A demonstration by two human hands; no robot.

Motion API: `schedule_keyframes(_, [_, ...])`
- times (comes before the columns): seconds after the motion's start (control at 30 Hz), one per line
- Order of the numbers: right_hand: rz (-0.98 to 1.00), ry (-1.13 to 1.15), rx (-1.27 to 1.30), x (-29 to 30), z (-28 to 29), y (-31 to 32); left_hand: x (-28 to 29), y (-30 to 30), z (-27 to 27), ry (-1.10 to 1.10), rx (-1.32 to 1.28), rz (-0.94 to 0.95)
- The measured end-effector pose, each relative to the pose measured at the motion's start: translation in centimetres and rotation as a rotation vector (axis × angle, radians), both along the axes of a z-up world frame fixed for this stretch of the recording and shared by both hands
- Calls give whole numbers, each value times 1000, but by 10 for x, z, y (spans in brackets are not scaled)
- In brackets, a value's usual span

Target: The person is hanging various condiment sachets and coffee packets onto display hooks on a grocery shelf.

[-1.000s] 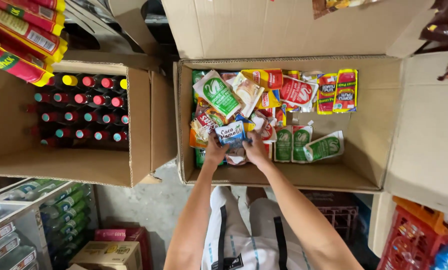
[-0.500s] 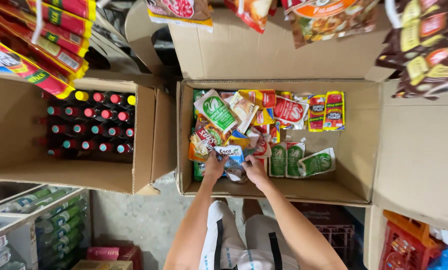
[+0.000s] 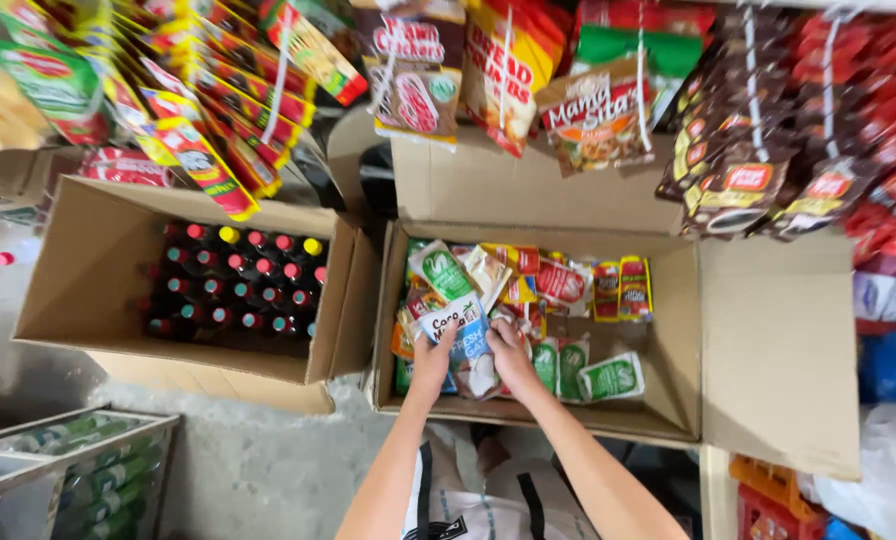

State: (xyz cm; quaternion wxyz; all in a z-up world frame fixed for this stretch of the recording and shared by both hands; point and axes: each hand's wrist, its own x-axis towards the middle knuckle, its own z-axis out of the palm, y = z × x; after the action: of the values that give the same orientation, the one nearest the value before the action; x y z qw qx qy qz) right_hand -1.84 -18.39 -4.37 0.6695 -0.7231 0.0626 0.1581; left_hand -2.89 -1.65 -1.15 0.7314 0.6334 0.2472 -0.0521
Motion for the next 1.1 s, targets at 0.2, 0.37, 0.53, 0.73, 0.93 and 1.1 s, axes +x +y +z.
schedule_keyframes(0.2, [-52,-139,-141,17,109,27,20,18,81,-127,-40,48])
schedule_keyframes(0.37, [52,-209,-147,40,210,43,26,47,177,-207,-46,-11])
schedule_keyframes(0.53, [77,-345,-176,66,289,71,48,82,256,-405,-28,-51])
schedule_keyframes(0.73, [44,-610,-30,96,379,109,81,127,370,-666,77,-128])
schedule_keyframes(0.93, [-29,-819,-3,126,462,143,120,158,449,-774,212,-171])
schedule_keyframes(1.1, [-124,-817,22,145,494,158,143,175,494,-870,254,-175])
